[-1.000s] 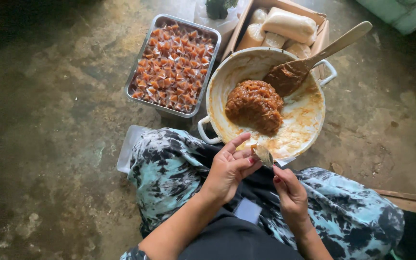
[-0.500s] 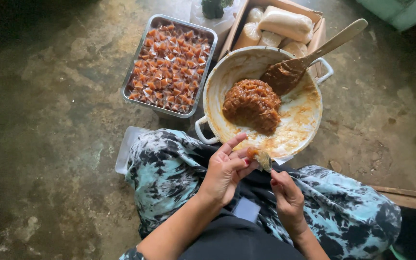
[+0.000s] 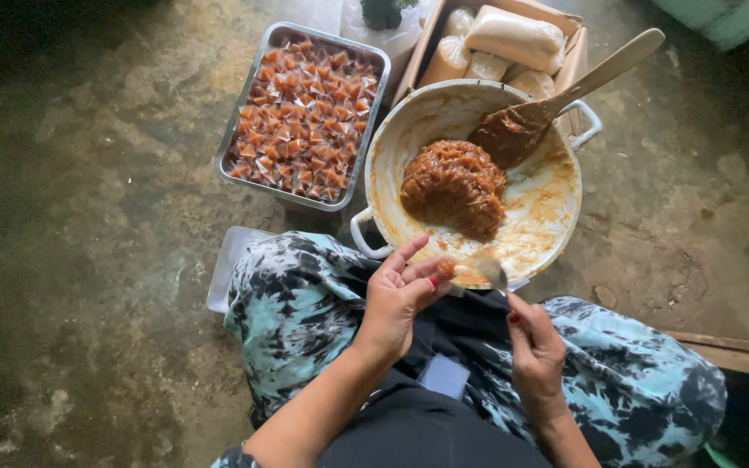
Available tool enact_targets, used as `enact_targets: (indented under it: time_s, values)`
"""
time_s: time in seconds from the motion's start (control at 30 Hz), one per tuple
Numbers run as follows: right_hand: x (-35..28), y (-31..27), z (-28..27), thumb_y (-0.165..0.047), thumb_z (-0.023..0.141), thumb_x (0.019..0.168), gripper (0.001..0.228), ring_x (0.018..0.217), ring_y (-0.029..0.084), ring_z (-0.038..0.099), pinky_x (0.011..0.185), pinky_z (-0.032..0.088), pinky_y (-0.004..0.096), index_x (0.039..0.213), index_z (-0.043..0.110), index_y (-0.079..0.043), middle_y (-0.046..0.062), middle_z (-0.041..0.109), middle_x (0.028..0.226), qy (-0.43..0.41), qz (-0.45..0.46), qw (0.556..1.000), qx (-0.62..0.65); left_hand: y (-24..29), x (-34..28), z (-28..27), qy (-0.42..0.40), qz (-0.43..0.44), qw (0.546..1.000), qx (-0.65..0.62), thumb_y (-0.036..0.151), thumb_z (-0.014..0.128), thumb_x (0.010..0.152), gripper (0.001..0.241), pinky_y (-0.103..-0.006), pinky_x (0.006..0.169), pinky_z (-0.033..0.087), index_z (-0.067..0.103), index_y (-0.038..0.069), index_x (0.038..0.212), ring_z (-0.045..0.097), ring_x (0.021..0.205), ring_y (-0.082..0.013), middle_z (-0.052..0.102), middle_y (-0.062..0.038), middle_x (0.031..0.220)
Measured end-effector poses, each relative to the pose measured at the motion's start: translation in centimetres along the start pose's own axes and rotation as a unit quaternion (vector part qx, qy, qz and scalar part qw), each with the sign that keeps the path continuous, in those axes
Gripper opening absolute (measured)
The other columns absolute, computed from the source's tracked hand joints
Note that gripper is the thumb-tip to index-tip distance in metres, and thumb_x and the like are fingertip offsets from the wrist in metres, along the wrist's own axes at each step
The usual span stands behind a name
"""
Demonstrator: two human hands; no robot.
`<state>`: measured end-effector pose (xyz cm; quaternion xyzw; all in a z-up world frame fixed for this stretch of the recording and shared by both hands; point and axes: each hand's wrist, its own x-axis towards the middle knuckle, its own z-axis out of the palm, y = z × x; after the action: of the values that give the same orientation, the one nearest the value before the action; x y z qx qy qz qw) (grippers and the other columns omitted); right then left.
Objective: Scooping filling from a bowl and wrapping it in individual papers
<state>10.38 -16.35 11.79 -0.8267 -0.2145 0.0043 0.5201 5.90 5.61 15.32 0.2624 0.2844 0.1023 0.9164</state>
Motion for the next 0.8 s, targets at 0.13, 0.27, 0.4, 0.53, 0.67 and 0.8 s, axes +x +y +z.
enact_targets:
  time_s: [0.13, 0.27, 0.4, 0.53, 0.67, 0.8]
  values:
    - [1.6, -2.1, -0.7, -0.004, 0.056, 0.103, 0.032, 0.113, 0.017, 0.064, 0.102, 0.049, 0.029, 0.133, 0.067, -0.004, 0.011, 0.07, 0.13, 0.037, 0.095, 0.994, -0.024, -0.6, 0.8, -1.4, 0.015, 0.004, 1.0, 0.013, -0.013, 0.059, 0.082, 0.069, -0.034, 0.085, 0.062, 0.051, 0.003, 0.149, 0.072, 0.105, -0.0251, 0.072, -0.027, 0.12]
    - [2.2, -2.6, -0.4, -0.006, 0.059, 0.101, 0.028, 0.102, 0.018, 0.067, 0.094, 0.049, 0.029, 0.127, 0.069, -0.006, 0.009, 0.072, 0.115, -0.032, -0.003, 0.997, -0.066, -1.0, 1.4, -1.9, 0.024, 0.013, 0.999, 0.031, -0.012, 0.059, 0.083, 0.07, -0.0355, 0.088, 0.062, 0.049, 0.005, 0.151, 0.071, 0.107, -0.0259, 0.071, -0.027, 0.121]
    - [1.8, -2.4, 0.0, -0.002, 0.062, 0.1, 0.031, 0.07, 0.015, 0.054, 0.071, 0.045, 0.027, 0.128, 0.071, -0.01, 0.002, 0.059, 0.084, -0.065, -0.063, 0.99, -0.105, -0.7, 1.3, -1.8, 0.037, 0.017, 0.999, 0.029, -0.012, 0.059, 0.08, 0.072, -0.0333, 0.086, 0.061, 0.05, 0.004, 0.149, 0.071, 0.105, -0.0246, 0.07, -0.027, 0.121]
    - [2.4, -1.9, -0.3, 0.001, 0.063, 0.098, 0.034, 0.073, 0.015, 0.056, 0.075, 0.046, 0.027, 0.129, 0.071, -0.011, 0.003, 0.066, 0.091, -0.05, -0.049, 0.992, -0.104, -1.0, 1.8, -2.6, 0.025, 0.021, 0.999, 0.035, -0.011, 0.059, 0.083, 0.07, -0.0334, 0.086, 0.062, 0.049, 0.005, 0.15, 0.072, 0.107, -0.0255, 0.071, -0.027, 0.123]
    - [4.8, 0.2, -1.3, -0.009, 0.064, 0.102, 0.027, 0.087, 0.026, 0.064, 0.083, 0.054, 0.043, 0.128, 0.07, -0.014, 0.009, 0.07, 0.097, 0.033, 0.118, 0.987, -0.107, -1.0, 2.1, -2.9, 0.05, 0.023, 0.997, 0.057, -0.017, 0.055, 0.083, 0.071, -0.0398, 0.089, 0.064, 0.053, 0.011, 0.149, 0.075, 0.107, -0.0298, 0.073, -0.023, 0.121]
    - [7.6, 7.9, 1.0, -0.009, 0.069, 0.092, 0.012, 0.089, 0.047, 0.071, 0.08, 0.06, 0.054, 0.103, 0.073, -0.007, 0.016, 0.061, 0.104, -0.078, 0.102, 0.932, -0.34, -1.9, 2.4, -3.5, 0.045, 0.022, 0.997, 0.06, -0.015, 0.056, 0.085, 0.068, -0.041, 0.09, 0.064, 0.052, 0.009, 0.148, 0.074, 0.11, -0.0312, 0.072, -0.024, 0.125]
